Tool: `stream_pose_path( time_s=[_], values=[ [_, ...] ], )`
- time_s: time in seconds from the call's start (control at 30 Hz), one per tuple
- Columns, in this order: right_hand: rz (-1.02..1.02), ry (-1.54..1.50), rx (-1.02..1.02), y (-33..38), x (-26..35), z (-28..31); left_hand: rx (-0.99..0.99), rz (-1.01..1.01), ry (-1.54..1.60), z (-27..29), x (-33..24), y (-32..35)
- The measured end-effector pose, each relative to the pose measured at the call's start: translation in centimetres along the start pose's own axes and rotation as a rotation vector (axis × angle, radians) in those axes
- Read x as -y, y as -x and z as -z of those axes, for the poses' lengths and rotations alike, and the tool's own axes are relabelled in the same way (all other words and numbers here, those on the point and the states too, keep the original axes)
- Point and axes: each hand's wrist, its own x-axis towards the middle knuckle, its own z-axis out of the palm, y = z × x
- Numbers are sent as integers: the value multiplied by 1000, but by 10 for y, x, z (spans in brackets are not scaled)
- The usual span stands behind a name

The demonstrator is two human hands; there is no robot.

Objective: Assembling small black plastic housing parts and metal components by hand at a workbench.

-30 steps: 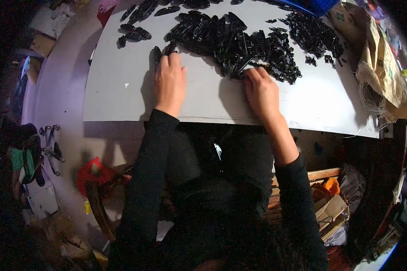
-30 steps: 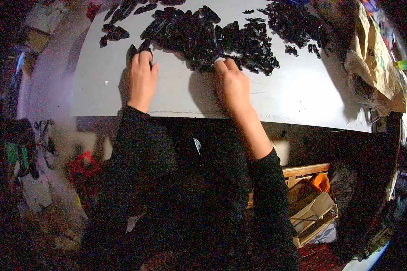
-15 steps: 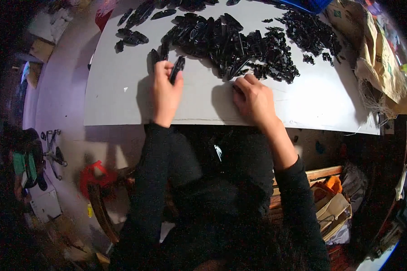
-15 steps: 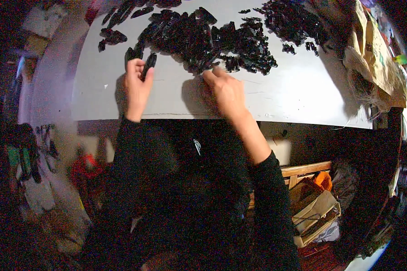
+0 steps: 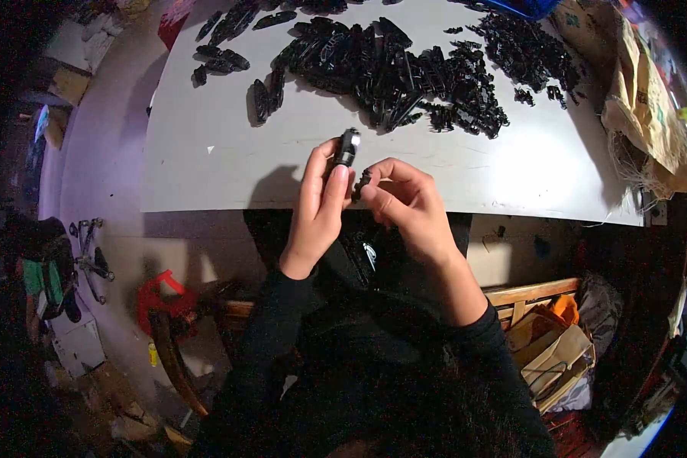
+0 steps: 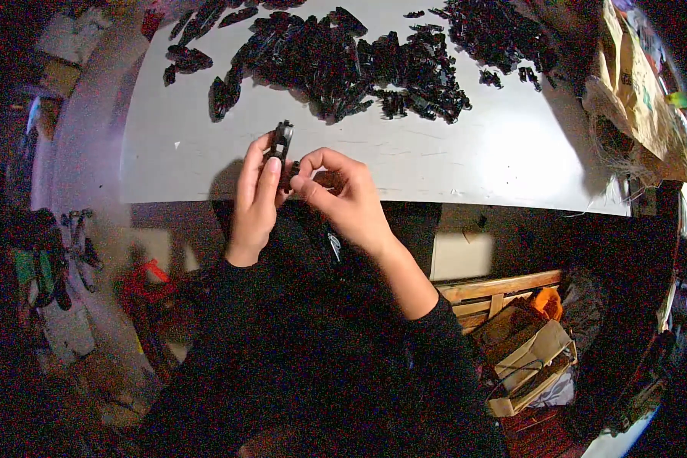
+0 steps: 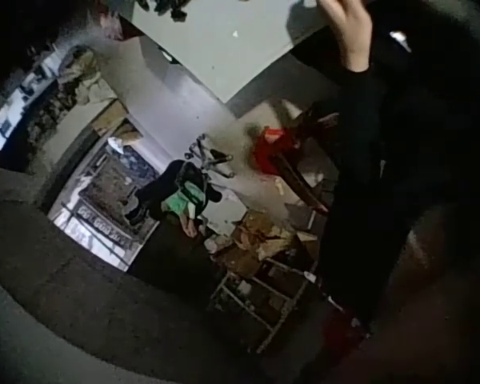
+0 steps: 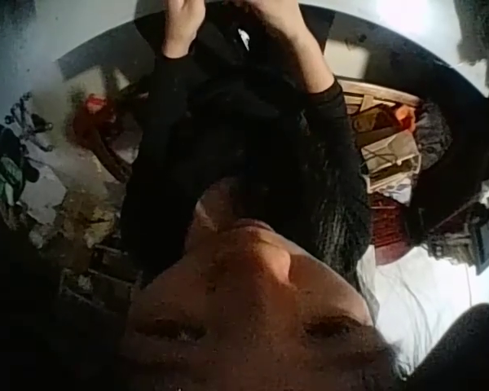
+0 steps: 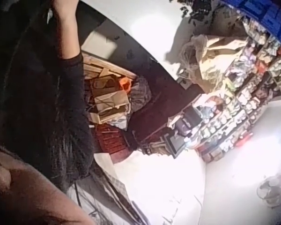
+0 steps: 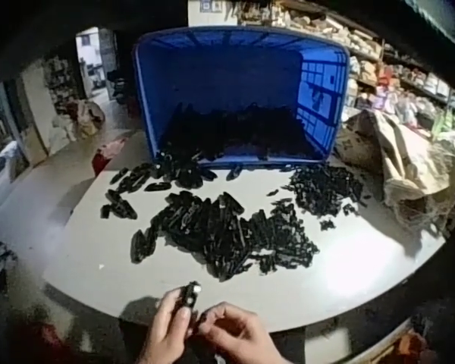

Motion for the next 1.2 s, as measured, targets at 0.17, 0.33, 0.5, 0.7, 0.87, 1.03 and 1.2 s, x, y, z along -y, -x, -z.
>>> stream_pose_path(
  time_s=[0.17, 0.33, 0.5, 0.7, 0.87, 1.03, 1.2],
  values=[
    [52, -6, -61, 3, 1, -1, 213, -124, -134, -1, 2, 9],
    [86, -78, -184, 4, -1, -6, 265, -143, -137, -5, -3, 13],
    [-37, 41, -74, 10, -9, 16, 380, -225, -187, -5, 2, 13],
    [233, 216, -443, -23, -15, 95, -356, -597, -949, 42, 16, -83],
    [498, 1147, -464, -64, -1, 79, -471, -376, -1475, 80, 27, -127],
    [435, 1494, -298, -60, -9, 77, -464, -468, -1580, 65, 31, -100],
    [318, 1577, -234, -37, -18, 74, -342, -438, -896, 54, 30, -62]
  ],
)
